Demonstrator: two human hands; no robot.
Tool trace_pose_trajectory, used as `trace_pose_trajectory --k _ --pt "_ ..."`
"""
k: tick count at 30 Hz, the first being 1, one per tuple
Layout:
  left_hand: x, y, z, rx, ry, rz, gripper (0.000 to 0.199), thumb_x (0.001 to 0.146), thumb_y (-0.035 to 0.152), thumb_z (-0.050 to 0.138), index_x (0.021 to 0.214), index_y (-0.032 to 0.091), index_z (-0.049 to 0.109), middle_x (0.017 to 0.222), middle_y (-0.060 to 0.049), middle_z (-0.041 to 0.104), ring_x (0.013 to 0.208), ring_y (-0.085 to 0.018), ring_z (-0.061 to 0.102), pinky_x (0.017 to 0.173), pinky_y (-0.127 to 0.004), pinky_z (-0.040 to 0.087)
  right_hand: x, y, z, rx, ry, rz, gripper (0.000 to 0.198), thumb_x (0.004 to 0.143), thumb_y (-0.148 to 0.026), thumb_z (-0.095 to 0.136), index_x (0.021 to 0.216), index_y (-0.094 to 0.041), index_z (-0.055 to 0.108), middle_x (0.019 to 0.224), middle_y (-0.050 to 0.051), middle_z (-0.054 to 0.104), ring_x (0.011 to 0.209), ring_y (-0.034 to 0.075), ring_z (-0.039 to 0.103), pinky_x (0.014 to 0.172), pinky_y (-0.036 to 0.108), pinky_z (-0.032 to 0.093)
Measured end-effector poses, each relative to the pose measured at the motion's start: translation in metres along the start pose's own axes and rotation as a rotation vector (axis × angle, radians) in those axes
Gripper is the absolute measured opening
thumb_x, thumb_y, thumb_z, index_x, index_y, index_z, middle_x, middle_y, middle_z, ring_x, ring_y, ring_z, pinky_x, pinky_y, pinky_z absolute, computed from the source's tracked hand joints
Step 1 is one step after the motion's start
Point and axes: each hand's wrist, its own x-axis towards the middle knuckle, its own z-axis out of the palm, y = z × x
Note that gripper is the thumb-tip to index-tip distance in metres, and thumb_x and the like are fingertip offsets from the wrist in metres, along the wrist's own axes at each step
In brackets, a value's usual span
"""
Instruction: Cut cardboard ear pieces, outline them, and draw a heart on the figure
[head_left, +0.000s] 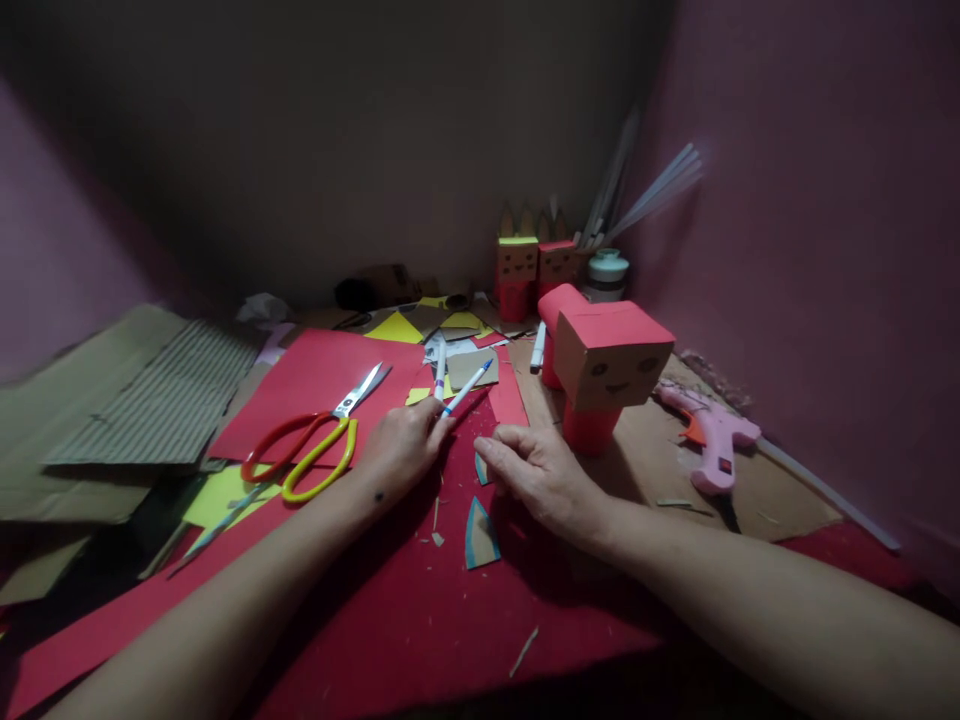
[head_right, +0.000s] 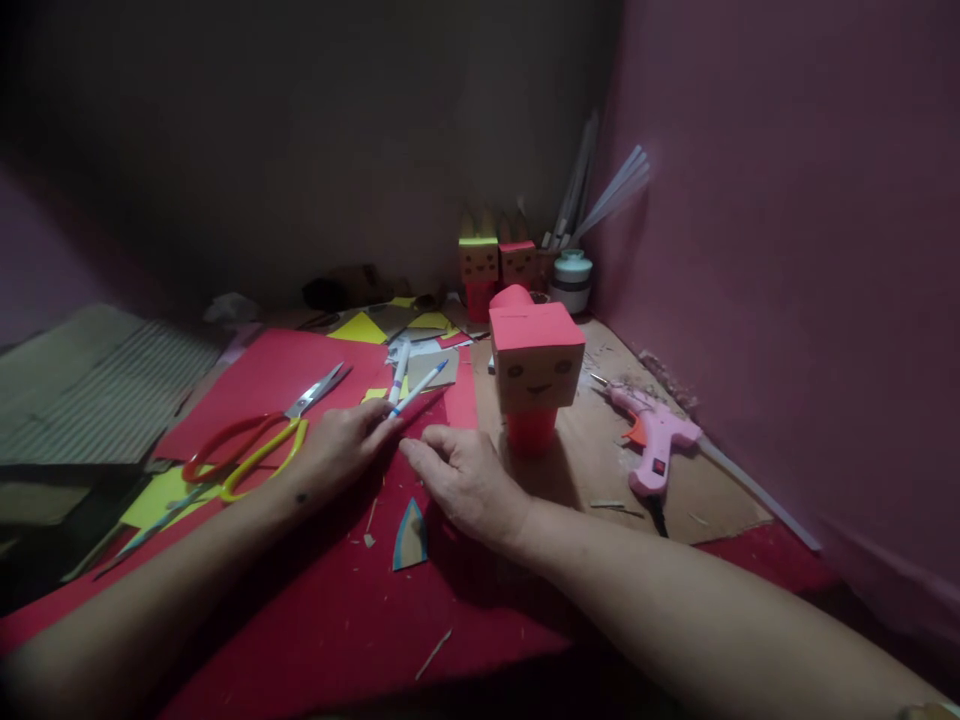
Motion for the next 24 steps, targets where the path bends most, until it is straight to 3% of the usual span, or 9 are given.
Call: trace_pose_trajectory --k 11,17,24 --pt "0.002 0.019 -0.003 0.199 -0.124 -0.081 0.037 0.11 0.043 0.075 0.137 0.019 0.071 0.128 -0.009 0.077 0.106 -0.025 0.078 0.093 -0.047 0.069 -0.002 0.007 0.005 -0.172 -0.064 -0.063 0.05 0.1 -0.044 0.067 0.063 -0.026 0.04 0.058 -0.007 0.037 0.058 0.012 0.036 0.055 0.028 0.031" --pt "-0.002 0.023 -0.004 0.255 -0.115 -0.06 0.034 0.111 0.04 0.073 0.138 0.019 0.071 0.124 -0.009 0.078 0.107 -0.026 0.079 0.094 -0.047 0.069 -0.002 0.006 0.005 -0.248 -0.077 -0.139 0.058 0.101 -0.051 0.071 0.062 -0.027 0.037 0.057 -0.007 0.038 0.055 0.012 0.036 0.054 0.03 0.032" --pt "-0.008 0.028 0.003 0.299 -0.073 -0.044 0.039 0.113 0.041 0.072 0.146 0.019 0.068 0.128 -0.01 0.077 0.11 -0.027 0.079 0.094 -0.048 0.07 -0.004 0.009 0.002 -0.275 -0.08 -0.176 0.048 0.1 -0.04 0.067 0.064 -0.028 0.039 0.059 -0.007 0.039 0.056 0.012 0.036 0.054 0.029 0.032"
